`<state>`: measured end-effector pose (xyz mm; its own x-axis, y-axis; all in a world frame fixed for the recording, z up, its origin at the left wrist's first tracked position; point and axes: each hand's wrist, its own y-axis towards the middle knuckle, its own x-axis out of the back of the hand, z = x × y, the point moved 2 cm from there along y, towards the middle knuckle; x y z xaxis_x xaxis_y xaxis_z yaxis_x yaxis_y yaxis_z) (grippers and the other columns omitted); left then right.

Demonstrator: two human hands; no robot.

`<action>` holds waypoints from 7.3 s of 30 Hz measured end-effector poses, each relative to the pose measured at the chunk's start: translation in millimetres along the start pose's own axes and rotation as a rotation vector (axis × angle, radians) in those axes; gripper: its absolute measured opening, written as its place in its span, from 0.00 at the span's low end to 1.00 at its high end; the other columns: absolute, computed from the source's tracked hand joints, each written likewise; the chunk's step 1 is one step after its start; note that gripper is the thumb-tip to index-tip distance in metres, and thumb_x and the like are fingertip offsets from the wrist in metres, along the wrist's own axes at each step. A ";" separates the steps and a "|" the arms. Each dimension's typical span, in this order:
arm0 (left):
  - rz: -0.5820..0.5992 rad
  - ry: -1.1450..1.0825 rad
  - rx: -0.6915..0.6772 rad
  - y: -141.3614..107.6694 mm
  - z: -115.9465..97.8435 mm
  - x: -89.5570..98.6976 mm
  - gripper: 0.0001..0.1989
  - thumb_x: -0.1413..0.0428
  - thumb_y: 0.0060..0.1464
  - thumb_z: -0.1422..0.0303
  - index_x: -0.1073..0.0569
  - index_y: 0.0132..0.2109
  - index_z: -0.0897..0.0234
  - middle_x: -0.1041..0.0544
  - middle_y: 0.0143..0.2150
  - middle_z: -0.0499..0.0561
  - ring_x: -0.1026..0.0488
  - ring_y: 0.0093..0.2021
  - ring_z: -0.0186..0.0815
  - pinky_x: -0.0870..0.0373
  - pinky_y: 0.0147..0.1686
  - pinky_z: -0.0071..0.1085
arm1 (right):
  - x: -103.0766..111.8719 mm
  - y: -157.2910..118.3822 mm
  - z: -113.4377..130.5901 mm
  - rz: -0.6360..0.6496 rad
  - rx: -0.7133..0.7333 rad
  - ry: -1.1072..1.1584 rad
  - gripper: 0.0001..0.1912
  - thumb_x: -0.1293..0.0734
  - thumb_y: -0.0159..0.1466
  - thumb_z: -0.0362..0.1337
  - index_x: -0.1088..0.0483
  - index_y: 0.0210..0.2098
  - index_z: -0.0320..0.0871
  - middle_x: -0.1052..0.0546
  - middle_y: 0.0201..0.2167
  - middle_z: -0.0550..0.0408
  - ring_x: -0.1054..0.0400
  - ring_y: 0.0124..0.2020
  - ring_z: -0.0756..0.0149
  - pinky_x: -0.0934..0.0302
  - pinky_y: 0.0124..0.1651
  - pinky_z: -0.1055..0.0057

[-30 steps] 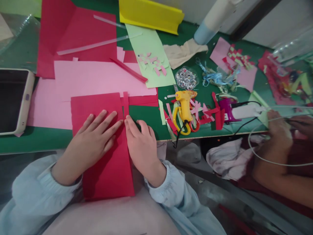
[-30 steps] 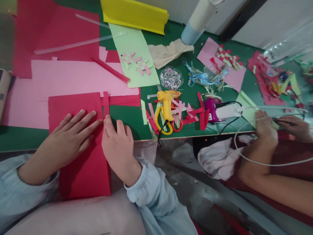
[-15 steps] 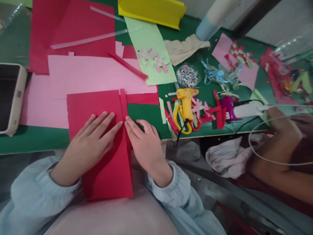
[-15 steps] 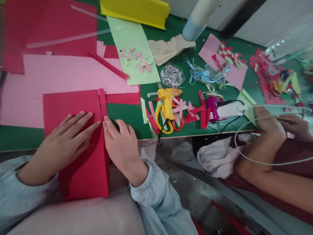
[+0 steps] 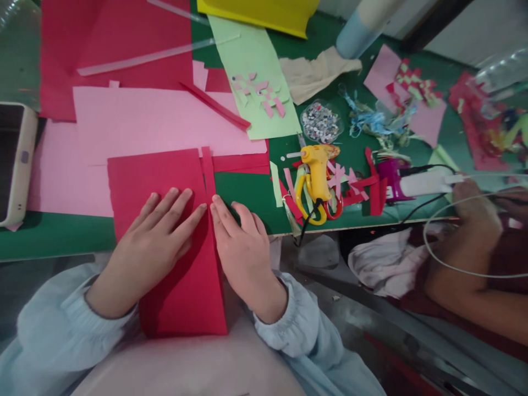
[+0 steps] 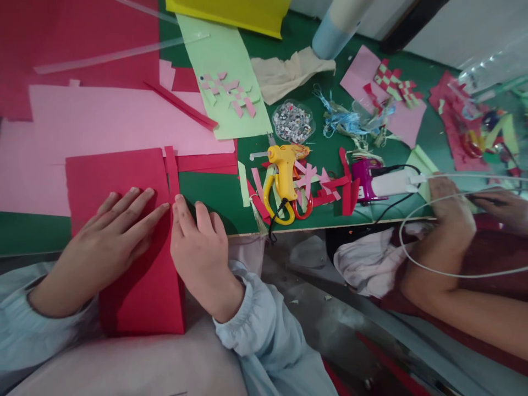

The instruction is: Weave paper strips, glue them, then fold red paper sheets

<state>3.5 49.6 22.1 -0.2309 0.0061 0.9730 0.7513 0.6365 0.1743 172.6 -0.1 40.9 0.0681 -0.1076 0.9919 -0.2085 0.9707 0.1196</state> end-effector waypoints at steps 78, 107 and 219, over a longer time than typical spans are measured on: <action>-0.015 0.019 -0.038 8.9 2.1 -0.8 0.33 0.49 0.64 0.75 0.48 0.72 0.68 0.38 0.69 0.67 0.41 0.70 0.53 0.40 0.68 0.53 | -0.2 16.5 -8.0 0.056 0.016 0.049 0.24 0.46 0.72 0.29 0.36 0.65 0.39 0.38 0.69 0.53 0.37 0.62 0.55 0.32 0.55 0.57; -0.031 -0.044 -0.134 15.5 11.2 4.6 0.25 0.50 0.66 0.71 0.38 0.68 0.67 0.32 0.67 0.60 0.39 0.69 0.48 0.38 0.68 0.49 | 1.9 12.6 -12.3 0.058 0.044 0.041 0.23 0.46 0.73 0.30 0.35 0.64 0.39 0.37 0.68 0.53 0.38 0.64 0.56 0.34 0.57 0.59; 0.013 0.019 -0.263 10.6 20.8 12.2 0.24 0.53 0.66 0.76 0.40 0.68 0.66 0.35 0.68 0.63 0.44 0.71 0.49 0.37 0.67 0.50 | 2.0 0.9 -14.2 0.047 0.035 0.073 0.24 0.47 0.73 0.29 0.37 0.66 0.41 0.39 0.70 0.57 0.42 0.68 0.58 0.36 0.61 0.61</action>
<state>-4.2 72.5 32.6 -0.2104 -0.0025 0.9776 0.8898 0.4136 0.1925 186.4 3.6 42.3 0.1282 -0.0450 0.9907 -0.2466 0.9661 0.0758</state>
